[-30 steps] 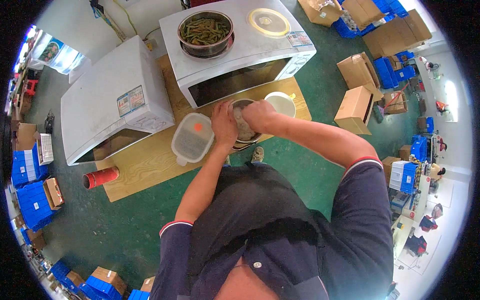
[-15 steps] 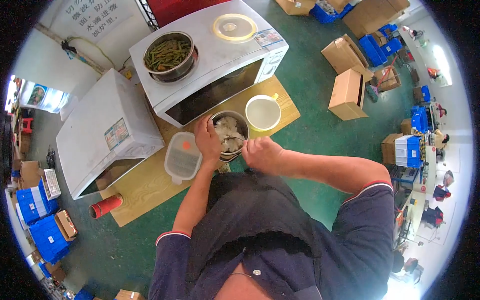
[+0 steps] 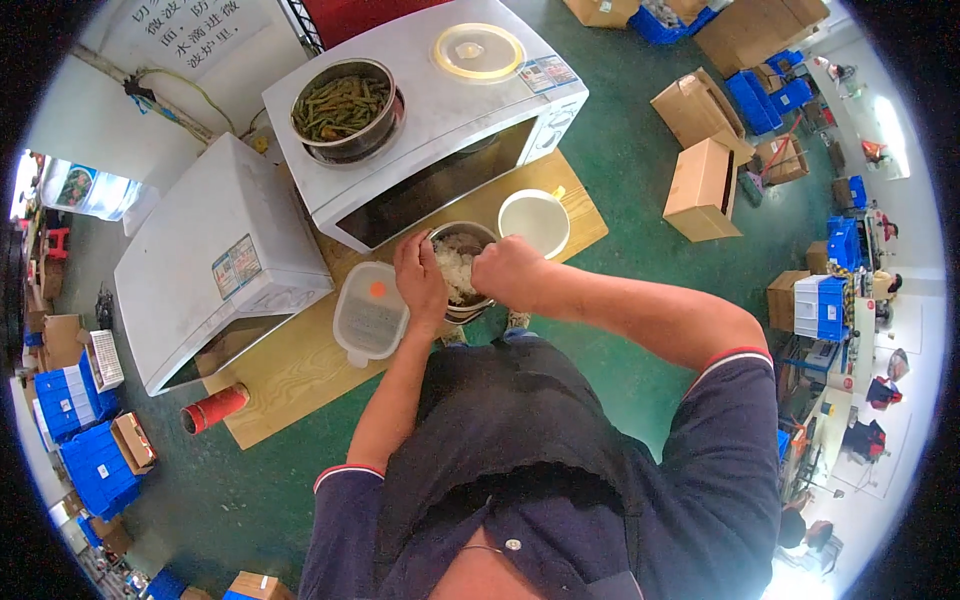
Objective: Taking food items out of a refrigerator and transferring them between containers using a spoon.
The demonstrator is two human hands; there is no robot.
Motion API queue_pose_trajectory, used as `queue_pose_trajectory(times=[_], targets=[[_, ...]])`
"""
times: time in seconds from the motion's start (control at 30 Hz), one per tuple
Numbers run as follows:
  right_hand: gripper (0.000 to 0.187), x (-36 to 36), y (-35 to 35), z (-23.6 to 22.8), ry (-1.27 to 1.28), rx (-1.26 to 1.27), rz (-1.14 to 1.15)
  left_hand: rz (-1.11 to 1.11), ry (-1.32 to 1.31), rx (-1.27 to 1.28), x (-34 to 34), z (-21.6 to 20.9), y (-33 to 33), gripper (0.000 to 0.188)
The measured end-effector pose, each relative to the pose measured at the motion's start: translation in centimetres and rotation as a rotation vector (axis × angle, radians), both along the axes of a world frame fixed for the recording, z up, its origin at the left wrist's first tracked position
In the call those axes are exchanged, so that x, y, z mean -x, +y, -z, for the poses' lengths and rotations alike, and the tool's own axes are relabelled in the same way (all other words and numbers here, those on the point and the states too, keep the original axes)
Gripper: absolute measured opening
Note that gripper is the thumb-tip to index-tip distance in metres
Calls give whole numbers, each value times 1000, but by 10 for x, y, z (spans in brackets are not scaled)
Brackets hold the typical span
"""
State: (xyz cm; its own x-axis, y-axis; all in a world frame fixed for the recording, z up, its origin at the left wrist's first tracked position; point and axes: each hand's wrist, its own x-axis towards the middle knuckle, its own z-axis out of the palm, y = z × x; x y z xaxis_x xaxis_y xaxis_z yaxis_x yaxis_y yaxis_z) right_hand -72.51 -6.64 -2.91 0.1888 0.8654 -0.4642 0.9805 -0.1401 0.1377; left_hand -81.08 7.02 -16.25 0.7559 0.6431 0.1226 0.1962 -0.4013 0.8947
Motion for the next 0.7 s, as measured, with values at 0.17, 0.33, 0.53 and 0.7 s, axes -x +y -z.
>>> queue_pose_trajectory(times=[0.17, 0.33, 0.53, 0.7], targets=[[12, -10, 19, 11, 158, 89, 124, -21, -6, 17, 1, 1, 0, 28], [9, -9, 34, 12, 164, 66, 56, -15, -17, 1, 0, -2, 1, 27], [9, -27, 32, -4, 134, 122, -101, -47, -47, -39, 2, 1, 1, 27], [9, -22, 32, 23, 174, 215, -85, -32, -83, -30, -1, -1, -1, 26]])
